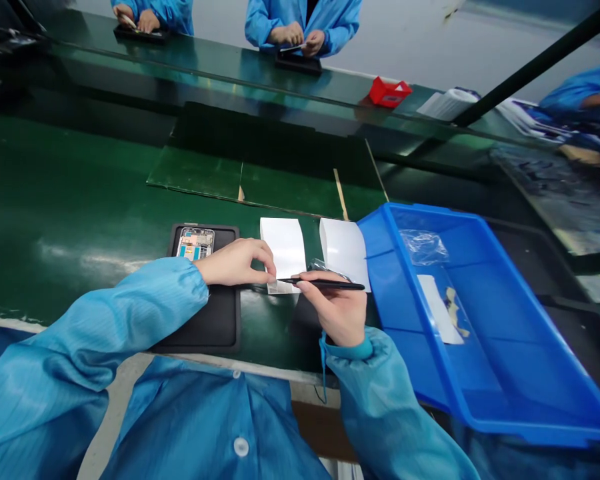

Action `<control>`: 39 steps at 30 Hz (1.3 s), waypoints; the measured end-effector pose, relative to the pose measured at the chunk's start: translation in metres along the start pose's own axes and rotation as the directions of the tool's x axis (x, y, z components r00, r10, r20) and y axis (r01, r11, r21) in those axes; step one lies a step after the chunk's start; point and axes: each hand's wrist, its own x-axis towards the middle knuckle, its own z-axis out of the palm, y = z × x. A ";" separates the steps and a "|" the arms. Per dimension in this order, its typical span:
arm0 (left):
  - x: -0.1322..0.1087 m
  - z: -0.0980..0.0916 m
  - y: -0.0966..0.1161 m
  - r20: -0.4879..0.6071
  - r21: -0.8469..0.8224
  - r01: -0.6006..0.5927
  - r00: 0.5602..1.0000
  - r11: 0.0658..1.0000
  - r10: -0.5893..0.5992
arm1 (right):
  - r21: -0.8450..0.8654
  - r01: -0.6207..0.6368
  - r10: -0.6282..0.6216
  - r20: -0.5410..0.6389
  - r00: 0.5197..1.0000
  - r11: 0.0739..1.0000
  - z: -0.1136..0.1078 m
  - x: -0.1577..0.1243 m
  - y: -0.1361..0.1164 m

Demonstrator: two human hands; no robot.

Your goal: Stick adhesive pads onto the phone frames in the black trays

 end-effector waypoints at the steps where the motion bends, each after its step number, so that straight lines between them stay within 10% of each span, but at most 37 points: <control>1: -0.002 -0.001 0.000 -0.009 0.010 0.007 1.000 1.000 -0.007 | 0.001 -0.005 0.005 0.001 1.000 1.000 0.002 -0.001 0.000; 24: -0.030 -0.009 -0.010 -0.265 -0.119 0.054 0.960 0.991 -0.084 | 0.041 -0.045 0.049 -0.102 0.994 0.998 0.029 -0.003 -0.002; 32: -0.101 -0.055 -0.037 -0.416 0.374 0.482 0.851 0.792 -0.321 | 0.076 -0.041 0.052 -0.141 0.989 0.996 0.035 0.002 -0.004; 39: -0.133 -0.036 -0.036 -0.335 0.350 0.473 0.869 0.809 -0.363 | 0.083 -0.125 0.133 -0.092 0.987 0.989 0.072 0.013 -0.020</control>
